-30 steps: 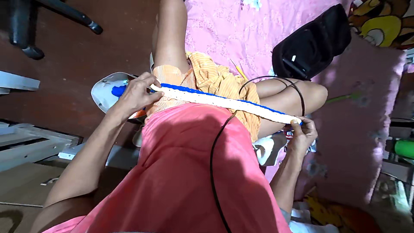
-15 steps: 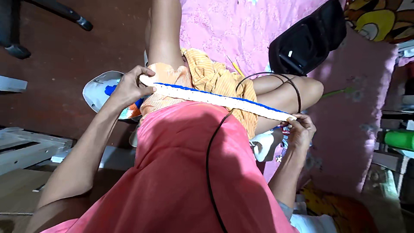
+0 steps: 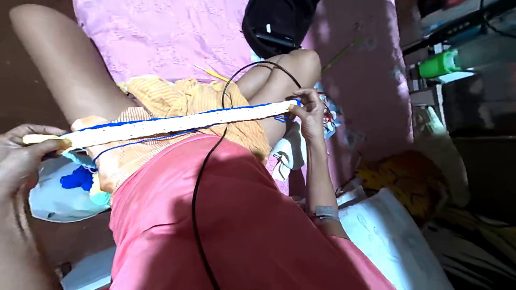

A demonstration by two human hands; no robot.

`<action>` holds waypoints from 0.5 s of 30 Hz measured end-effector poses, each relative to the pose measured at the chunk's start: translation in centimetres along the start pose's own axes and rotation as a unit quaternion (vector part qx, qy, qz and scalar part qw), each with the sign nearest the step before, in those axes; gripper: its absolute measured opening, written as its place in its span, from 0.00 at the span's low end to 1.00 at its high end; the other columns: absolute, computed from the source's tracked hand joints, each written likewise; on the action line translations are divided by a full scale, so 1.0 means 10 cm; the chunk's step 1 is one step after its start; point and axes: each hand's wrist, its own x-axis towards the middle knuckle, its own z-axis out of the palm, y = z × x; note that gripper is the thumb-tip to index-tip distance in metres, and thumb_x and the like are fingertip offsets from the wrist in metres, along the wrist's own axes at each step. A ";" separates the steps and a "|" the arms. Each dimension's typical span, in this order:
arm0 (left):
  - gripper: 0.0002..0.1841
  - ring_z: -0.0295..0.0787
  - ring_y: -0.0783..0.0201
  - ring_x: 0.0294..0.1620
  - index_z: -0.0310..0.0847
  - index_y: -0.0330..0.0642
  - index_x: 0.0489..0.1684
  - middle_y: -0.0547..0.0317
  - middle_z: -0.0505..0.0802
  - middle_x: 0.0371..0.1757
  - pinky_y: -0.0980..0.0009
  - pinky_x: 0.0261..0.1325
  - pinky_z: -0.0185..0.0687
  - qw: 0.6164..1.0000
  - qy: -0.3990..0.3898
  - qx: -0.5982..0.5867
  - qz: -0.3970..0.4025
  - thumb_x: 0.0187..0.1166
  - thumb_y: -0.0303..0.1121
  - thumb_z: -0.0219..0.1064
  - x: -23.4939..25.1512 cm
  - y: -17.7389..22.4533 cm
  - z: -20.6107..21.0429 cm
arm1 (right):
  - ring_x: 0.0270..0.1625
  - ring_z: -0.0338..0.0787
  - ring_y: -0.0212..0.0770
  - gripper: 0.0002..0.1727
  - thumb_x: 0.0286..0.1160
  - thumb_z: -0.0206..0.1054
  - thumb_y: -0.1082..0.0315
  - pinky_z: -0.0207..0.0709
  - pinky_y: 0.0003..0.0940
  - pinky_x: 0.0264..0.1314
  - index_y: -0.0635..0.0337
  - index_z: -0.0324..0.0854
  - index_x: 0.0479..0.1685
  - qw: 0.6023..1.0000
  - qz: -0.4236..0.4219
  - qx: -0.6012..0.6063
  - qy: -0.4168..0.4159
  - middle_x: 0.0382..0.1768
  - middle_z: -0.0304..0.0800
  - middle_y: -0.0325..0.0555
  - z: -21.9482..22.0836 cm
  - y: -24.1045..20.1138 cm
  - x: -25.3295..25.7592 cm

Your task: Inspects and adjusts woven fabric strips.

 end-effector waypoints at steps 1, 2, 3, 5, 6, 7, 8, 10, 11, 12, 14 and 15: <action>0.12 0.82 0.89 0.28 0.79 0.50 0.48 0.82 0.88 0.34 0.88 0.33 0.81 1.000 0.001 0.006 -0.007 0.69 0.27 0.64 0.02 -0.02 0.03 | 0.43 0.89 0.28 0.21 0.64 0.65 0.80 0.85 0.25 0.43 0.68 0.78 0.61 1.000 -0.011 -0.006 -0.012 0.51 0.89 0.43 0.00 0.02 -0.01; 0.12 0.82 0.89 0.28 0.79 0.50 0.48 0.82 0.89 0.34 0.88 0.33 0.81 1.000 0.003 0.005 -0.014 0.70 0.26 0.63 0.03 -0.02 0.05 | 0.41 0.88 0.28 0.19 0.65 0.65 0.80 0.84 0.24 0.40 0.69 0.80 0.59 1.000 -0.020 -0.012 -0.016 0.50 0.89 0.43 0.00 0.04 -0.01; 0.12 0.82 0.89 0.28 0.78 0.50 0.49 0.82 0.88 0.35 0.88 0.33 0.80 1.000 0.003 0.003 -0.021 0.71 0.25 0.63 0.02 -0.02 0.05 | 0.37 0.87 0.26 0.15 0.67 0.65 0.81 0.83 0.23 0.37 0.69 0.83 0.54 1.000 -0.021 -0.017 -0.016 0.48 0.90 0.43 -0.01 0.05 -0.02; 0.12 0.85 0.88 0.30 0.79 0.53 0.48 0.83 0.90 0.35 0.87 0.34 0.82 1.000 0.002 -0.009 -0.023 0.71 0.25 0.63 0.02 -0.07 0.02 | 0.32 0.85 0.25 0.09 0.67 0.65 0.81 0.83 0.22 0.35 0.67 0.84 0.45 0.999 -0.004 -0.017 -0.032 0.42 0.88 0.40 -0.04 0.07 -0.02; 0.12 0.85 0.88 0.30 0.80 0.53 0.48 0.83 0.90 0.35 0.87 0.34 0.83 1.000 0.002 -0.011 -0.026 0.71 0.25 0.63 0.01 -0.06 0.02 | 0.31 0.84 0.25 0.08 0.67 0.66 0.81 0.83 0.22 0.35 0.66 0.83 0.43 0.999 0.008 -0.014 -0.042 0.40 0.87 0.39 -0.06 0.07 -0.02; 0.12 0.85 0.88 0.30 0.79 0.52 0.48 0.83 0.90 0.35 0.87 0.35 0.83 0.999 0.005 -0.010 -0.033 0.72 0.24 0.62 -0.03 0.01 0.05 | 0.30 0.84 0.24 0.08 0.66 0.67 0.81 0.82 0.22 0.34 0.65 0.81 0.42 0.998 0.022 -0.020 -0.050 0.38 0.87 0.38 -0.07 0.07 -0.01; 0.11 0.85 0.88 0.30 0.78 0.50 0.47 0.83 0.89 0.34 0.87 0.35 0.83 0.999 0.009 -0.005 -0.040 0.73 0.23 0.61 -0.06 0.09 0.08 | 0.29 0.83 0.24 0.08 0.65 0.68 0.81 0.82 0.22 0.33 0.65 0.80 0.41 0.997 0.031 -0.036 -0.055 0.37 0.86 0.39 -0.08 0.07 0.01; 0.11 0.84 0.89 0.30 0.78 0.48 0.47 0.82 0.88 0.34 0.88 0.36 0.82 0.999 0.016 0.006 -0.042 0.72 0.23 0.62 -0.10 0.18 0.11 | 0.34 0.85 0.30 0.06 0.66 0.69 0.79 0.83 0.27 0.38 0.66 0.82 0.40 0.989 0.027 -0.130 -0.067 0.40 0.86 0.45 -0.10 0.07 0.04; 0.11 0.84 0.88 0.30 0.78 0.47 0.48 0.81 0.88 0.34 0.88 0.36 0.82 0.999 0.016 0.009 -0.039 0.72 0.23 0.62 -0.10 0.19 0.11 | 0.39 0.86 0.36 0.05 0.69 0.70 0.76 0.82 0.34 0.44 0.66 0.83 0.40 0.976 0.018 -0.203 -0.073 0.43 0.87 0.50 -0.10 0.05 0.05; 0.11 0.84 0.88 0.30 0.78 0.46 0.48 0.81 0.88 0.34 0.88 0.36 0.82 0.999 0.017 0.011 -0.038 0.71 0.23 0.62 -0.10 0.19 0.11 | 0.43 0.88 0.44 0.06 0.71 0.70 0.73 0.81 0.43 0.48 0.66 0.85 0.41 0.959 0.006 -0.272 -0.076 0.44 0.88 0.54 -0.08 0.01 0.06; 0.11 0.83 0.89 0.31 0.78 0.46 0.48 0.80 0.88 0.35 0.88 0.37 0.81 0.999 0.018 0.021 -0.040 0.71 0.24 0.63 -0.11 0.21 0.11 | 0.47 0.89 0.53 0.08 0.74 0.69 0.69 0.79 0.54 0.51 0.66 0.85 0.42 0.929 -0.002 -0.362 -0.082 0.45 0.88 0.58 -0.05 -0.06 0.08; 0.11 0.83 0.89 0.31 0.78 0.45 0.48 0.79 0.88 0.35 0.88 0.37 0.81 0.999 0.021 0.022 -0.042 0.71 0.23 0.63 -0.11 0.22 0.11 | 0.48 0.88 0.55 0.09 0.75 0.67 0.67 0.79 0.56 0.50 0.66 0.85 0.41 0.918 0.004 -0.387 -0.083 0.44 0.87 0.58 -0.04 -0.08 0.08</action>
